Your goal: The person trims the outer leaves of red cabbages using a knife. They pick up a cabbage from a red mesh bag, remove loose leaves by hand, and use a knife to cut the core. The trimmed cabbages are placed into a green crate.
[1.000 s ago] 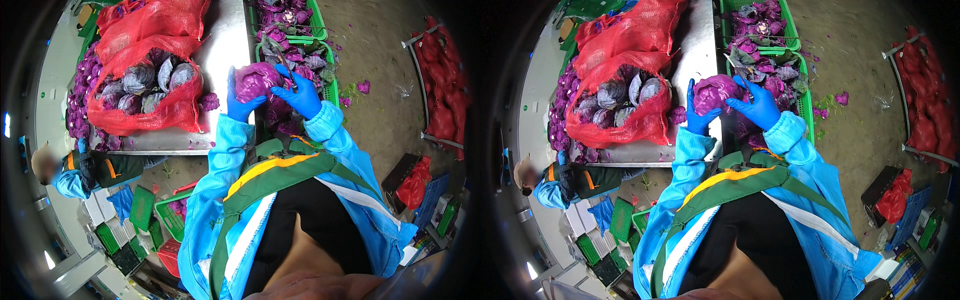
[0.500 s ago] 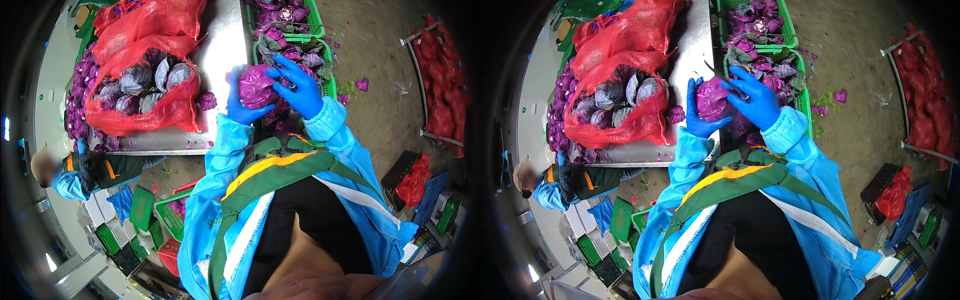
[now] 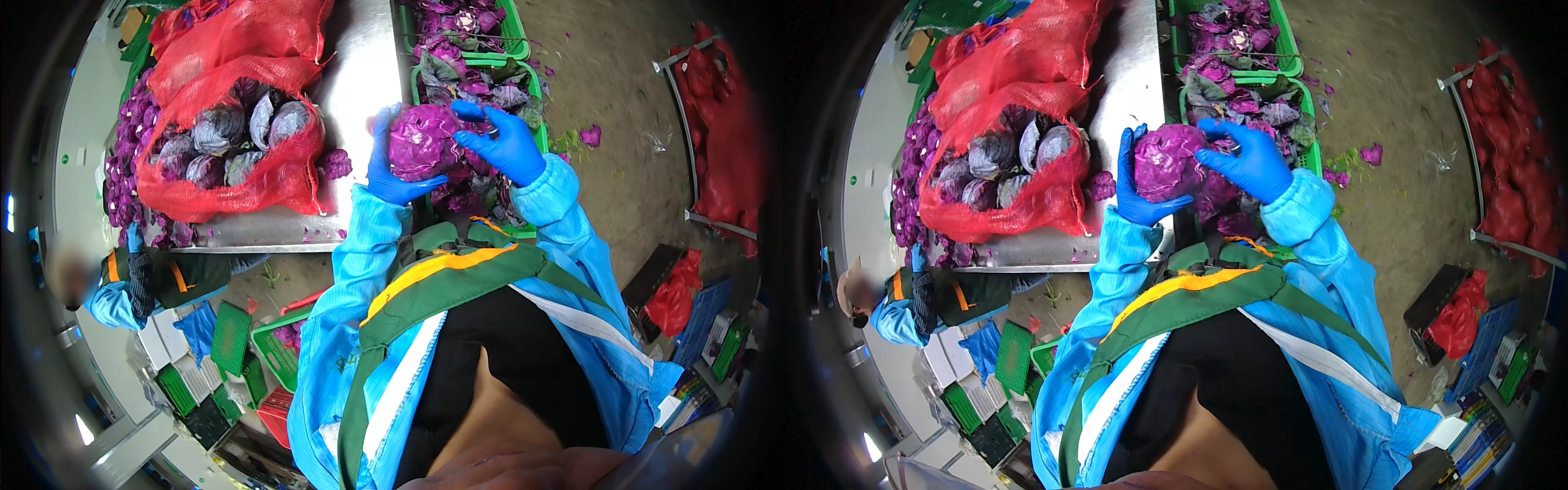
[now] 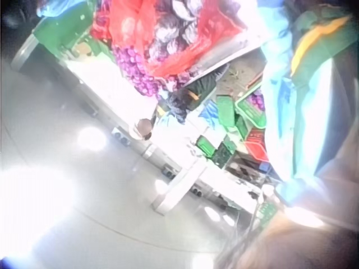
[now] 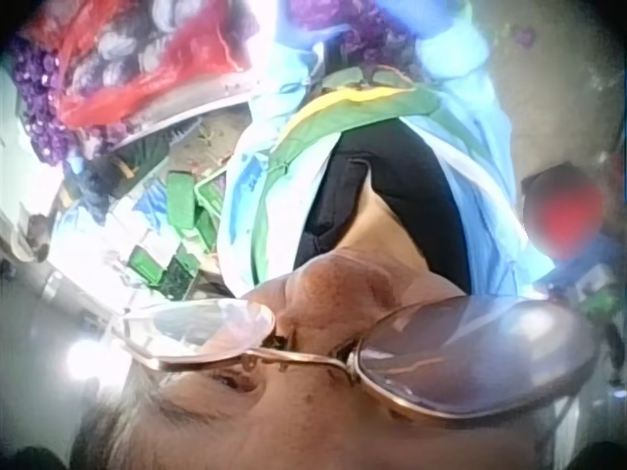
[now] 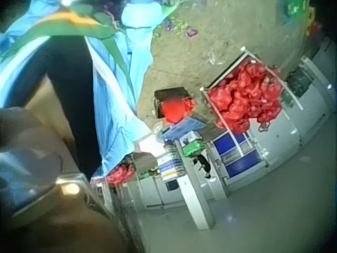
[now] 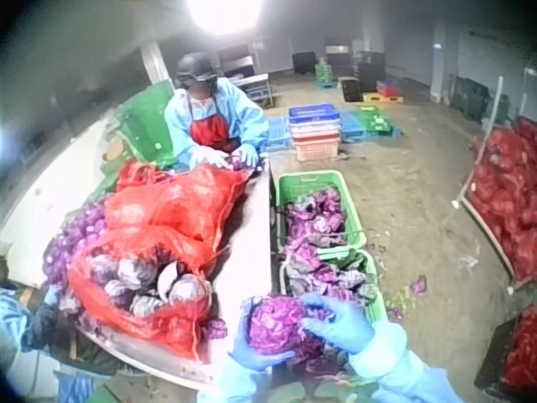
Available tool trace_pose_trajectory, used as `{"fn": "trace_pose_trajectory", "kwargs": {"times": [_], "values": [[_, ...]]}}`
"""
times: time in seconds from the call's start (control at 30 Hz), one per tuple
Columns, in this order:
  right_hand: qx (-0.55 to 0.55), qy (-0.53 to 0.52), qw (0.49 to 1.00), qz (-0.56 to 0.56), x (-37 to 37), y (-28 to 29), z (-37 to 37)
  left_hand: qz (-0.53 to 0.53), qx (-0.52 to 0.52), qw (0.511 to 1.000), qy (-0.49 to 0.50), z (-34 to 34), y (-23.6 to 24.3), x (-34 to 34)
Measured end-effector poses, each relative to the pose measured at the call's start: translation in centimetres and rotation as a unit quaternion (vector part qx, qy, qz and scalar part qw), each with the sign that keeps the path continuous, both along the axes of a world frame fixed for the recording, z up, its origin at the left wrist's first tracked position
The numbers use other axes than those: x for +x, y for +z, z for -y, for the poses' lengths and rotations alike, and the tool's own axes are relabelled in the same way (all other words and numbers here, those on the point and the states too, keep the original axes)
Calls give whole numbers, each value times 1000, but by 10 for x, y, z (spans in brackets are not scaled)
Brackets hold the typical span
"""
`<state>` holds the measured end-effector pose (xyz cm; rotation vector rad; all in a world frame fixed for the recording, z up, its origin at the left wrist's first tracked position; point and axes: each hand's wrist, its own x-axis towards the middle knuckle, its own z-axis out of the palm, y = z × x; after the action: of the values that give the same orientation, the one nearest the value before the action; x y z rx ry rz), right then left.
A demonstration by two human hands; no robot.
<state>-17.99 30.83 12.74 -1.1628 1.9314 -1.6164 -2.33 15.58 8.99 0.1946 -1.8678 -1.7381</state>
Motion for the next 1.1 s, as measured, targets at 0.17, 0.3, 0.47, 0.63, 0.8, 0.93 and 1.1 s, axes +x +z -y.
{"fn": "trace_pose_trajectory", "kwargs": {"times": [0.17,0.3,0.47,0.63,0.8,0.93,1.1], "values": [[111,-8,992,-54,3,4,2,8,-92,995,31,-4,6,0],[156,-58,980,-106,8,-8,9,6,-103,994,39,-4,2,2],[-15,-65,990,121,-11,-67,5,-25,15,998,51,-3,-4,2],[-63,-5,992,112,18,-32,9,53,508,860,-7,-7,-31,-3],[76,-23,997,-12,29,-17,11,38,600,799,-31,-16,-23,-11],[147,2,985,-84,22,-22,11,75,578,813,3,-19,-29,-10],[268,-21,945,-184,28,-26,14,85,435,895,54,-22,-32,-18]]}}
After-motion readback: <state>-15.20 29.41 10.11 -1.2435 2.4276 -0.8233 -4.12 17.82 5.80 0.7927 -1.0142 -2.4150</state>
